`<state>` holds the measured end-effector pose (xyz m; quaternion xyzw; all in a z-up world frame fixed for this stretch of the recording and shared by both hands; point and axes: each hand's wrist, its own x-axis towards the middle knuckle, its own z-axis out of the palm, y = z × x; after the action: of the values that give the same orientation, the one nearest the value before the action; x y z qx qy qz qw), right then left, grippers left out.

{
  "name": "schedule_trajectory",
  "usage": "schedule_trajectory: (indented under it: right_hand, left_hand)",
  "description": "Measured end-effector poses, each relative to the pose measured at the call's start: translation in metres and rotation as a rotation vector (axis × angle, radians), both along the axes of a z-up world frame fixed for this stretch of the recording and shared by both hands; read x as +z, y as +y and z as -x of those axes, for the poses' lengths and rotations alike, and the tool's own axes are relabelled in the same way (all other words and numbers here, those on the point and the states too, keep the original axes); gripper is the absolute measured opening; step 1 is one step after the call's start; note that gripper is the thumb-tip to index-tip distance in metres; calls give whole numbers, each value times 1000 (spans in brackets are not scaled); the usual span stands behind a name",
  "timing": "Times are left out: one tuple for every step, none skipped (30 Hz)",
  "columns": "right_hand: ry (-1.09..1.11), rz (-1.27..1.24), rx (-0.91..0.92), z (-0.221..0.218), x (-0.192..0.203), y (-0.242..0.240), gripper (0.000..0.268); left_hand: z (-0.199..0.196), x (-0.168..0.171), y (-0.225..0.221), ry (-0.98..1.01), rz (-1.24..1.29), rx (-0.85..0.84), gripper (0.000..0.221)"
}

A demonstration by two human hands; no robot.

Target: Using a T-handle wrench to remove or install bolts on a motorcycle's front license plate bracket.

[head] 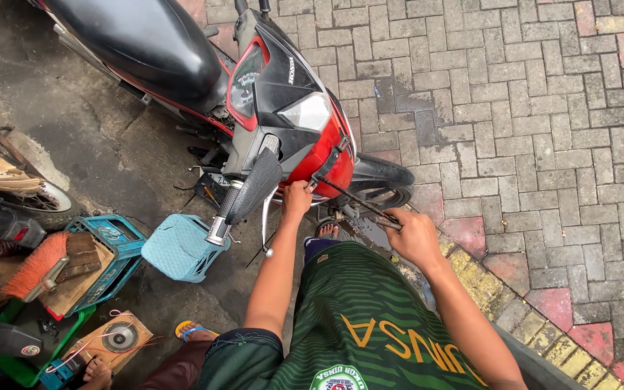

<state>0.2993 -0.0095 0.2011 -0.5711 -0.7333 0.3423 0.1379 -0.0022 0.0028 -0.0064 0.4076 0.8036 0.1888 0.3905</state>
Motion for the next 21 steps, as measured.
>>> schedule_trajectory:
  right_hand:
    - [0,0,-3,-1,-1,1,17]
    - [-2,25,-5,-1,-2,3,19]
    - [-4,51,-7,-2,-3,5,20]
    - [-5,52,-7,3,10,6,20]
    - [18,137,-38,7,22,8,22]
    - [42,221,-70,12,35,10,23]
    - [41,221,-70,11,34,11,23]
    - [39,260,-73,11,32,11,25]
    - [37,298,-76,10,30,12,26]
    - [36,300,-77,13,33,12,26]
    - [32,320,-75,15,36,12,26]
    - [27,340,-74,17,39,11,26]
    - [27,343,-77,17,38,11,26]
    - [26,354,-72,17,37,12,26]
    - [26,365,-67,17,35,12,27]
    - [24,366,-66,17,37,13,27]
    - [18,385,-78,17,39,13,29]
    - [12,404,-91,18,40,14,31]
    - [10,405,-89,14,34,16,31]
    - [-6,417,-89,12,28,17,31]
    - [-23,428,-88,9,22,18,31]
  left_hand:
    - [0,0,0,0,0,-3,28]
    - [-1,0,0,4,0,0,27]
    - [-1,-1,0,8,0,3,26]
    - [-1,0,-1,8,1,4,26]
    - [-1,1,-1,6,11,7,28]
    - [-1,1,0,4,21,9,30]
    - [-1,4,1,3,21,9,30]
    - [-1,6,1,7,26,6,30]
    - [-2,8,0,11,31,3,31]
    - [-1,9,0,11,33,3,31]
    - [-1,9,-1,13,25,-1,30]
    - [-2,10,-1,14,17,-7,29]
    - [-2,13,-2,13,20,-9,29]
    - [-2,15,-2,7,18,-6,30]
    - [-2,18,-2,1,16,-3,30]
    - [-2,18,-3,0,17,-1,30]
    - [-3,18,-3,8,13,1,30]
    - [-3,18,-3,16,8,2,29]
    - [-3,20,-3,15,9,4,29]
    - [-3,22,-4,10,1,11,30]
    - [-3,24,-4,4,-8,19,30]
